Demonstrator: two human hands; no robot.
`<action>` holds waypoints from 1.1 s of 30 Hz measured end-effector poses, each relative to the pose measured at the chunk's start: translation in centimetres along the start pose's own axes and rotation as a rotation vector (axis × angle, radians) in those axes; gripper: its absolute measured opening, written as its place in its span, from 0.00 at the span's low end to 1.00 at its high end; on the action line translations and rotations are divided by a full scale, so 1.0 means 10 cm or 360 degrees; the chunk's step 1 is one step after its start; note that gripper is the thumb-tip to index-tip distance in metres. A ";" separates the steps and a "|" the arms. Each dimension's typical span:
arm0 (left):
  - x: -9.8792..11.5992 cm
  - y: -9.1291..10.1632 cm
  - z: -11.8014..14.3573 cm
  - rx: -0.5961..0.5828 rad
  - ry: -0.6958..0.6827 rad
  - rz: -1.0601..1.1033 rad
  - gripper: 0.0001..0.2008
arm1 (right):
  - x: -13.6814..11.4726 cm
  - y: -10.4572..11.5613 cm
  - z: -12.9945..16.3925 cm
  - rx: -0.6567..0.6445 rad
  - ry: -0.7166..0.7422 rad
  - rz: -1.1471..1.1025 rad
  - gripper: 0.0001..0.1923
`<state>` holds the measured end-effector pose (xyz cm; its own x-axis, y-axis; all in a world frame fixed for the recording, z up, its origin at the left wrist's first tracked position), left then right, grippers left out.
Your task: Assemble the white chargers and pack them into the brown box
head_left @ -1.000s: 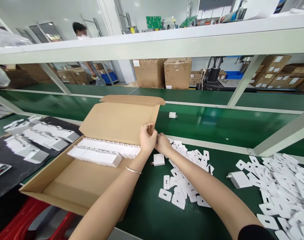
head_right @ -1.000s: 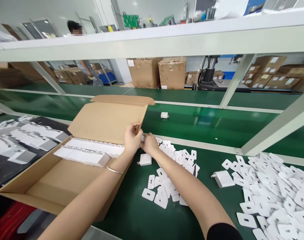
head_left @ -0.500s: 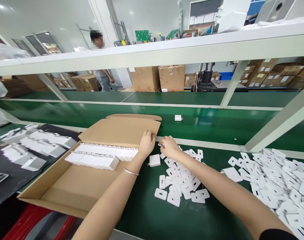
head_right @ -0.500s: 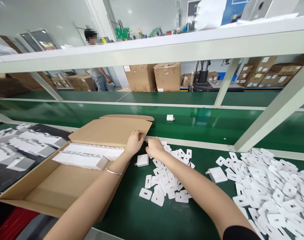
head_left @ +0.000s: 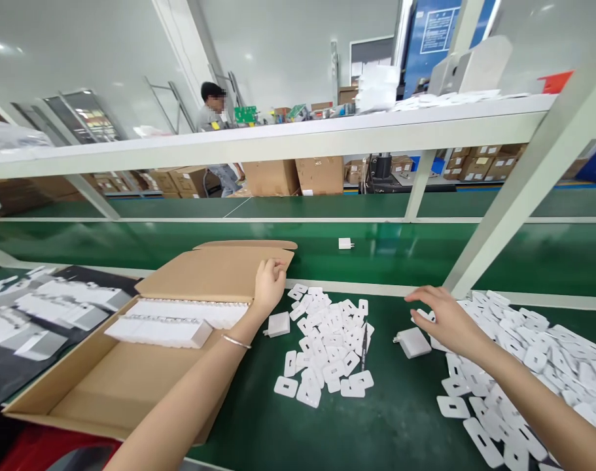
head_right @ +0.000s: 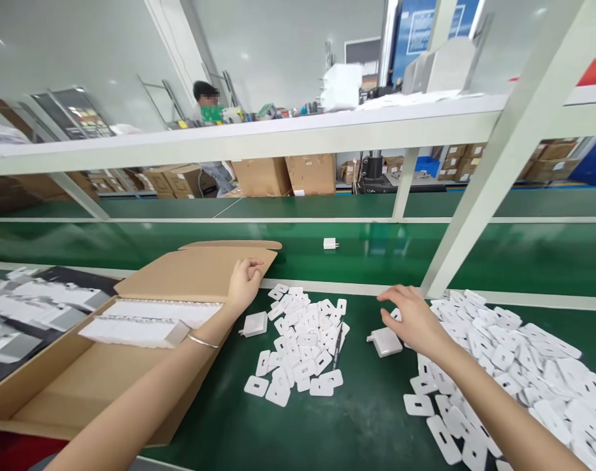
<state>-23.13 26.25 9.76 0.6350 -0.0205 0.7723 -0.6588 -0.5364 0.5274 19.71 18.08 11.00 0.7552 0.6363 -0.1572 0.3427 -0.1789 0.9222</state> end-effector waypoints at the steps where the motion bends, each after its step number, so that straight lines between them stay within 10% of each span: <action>1: 0.11 -0.11 0.00 -0.0037 -0.0042 -0.0038 0.12 | 0.06 -0.03 0.18 -0.0034 0.0023 0.0032 0.17; 12: 1.22 -2.58 -0.05 -0.0554 -0.0292 -0.0614 0.30 | -0.03 -0.39 0.93 -0.0057 0.0268 0.0016 0.37; 18: 1.44 -3.43 -0.32 -0.0703 -0.0256 -0.0698 0.37 | -0.13 -0.59 0.97 0.0010 0.0363 0.0013 0.40; 26: 1.50 -3.60 -0.15 -0.0819 -0.0174 -0.0463 0.16 | -0.02 -0.49 0.97 0.0001 0.0121 0.0077 0.36; 33: 1.59 -2.85 0.50 -0.0804 -0.0077 -0.0004 0.21 | 0.34 -0.46 0.97 -0.0092 -0.0213 0.0193 0.28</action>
<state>7.73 36.93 5.21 0.6468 -0.0655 0.7598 -0.7626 -0.0619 0.6439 26.13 13.82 2.78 0.8578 0.5067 -0.0859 0.2152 -0.2023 0.9554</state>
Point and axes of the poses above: each hand's wrist, its own z-axis away from the middle knuckle, its own y-axis out of the back of the hand, x = y × z, the point moved 9 cm from there along -z, towards the middle knuckle, and after that the axes turned 15 degrees about y, right-handed, at the moved point
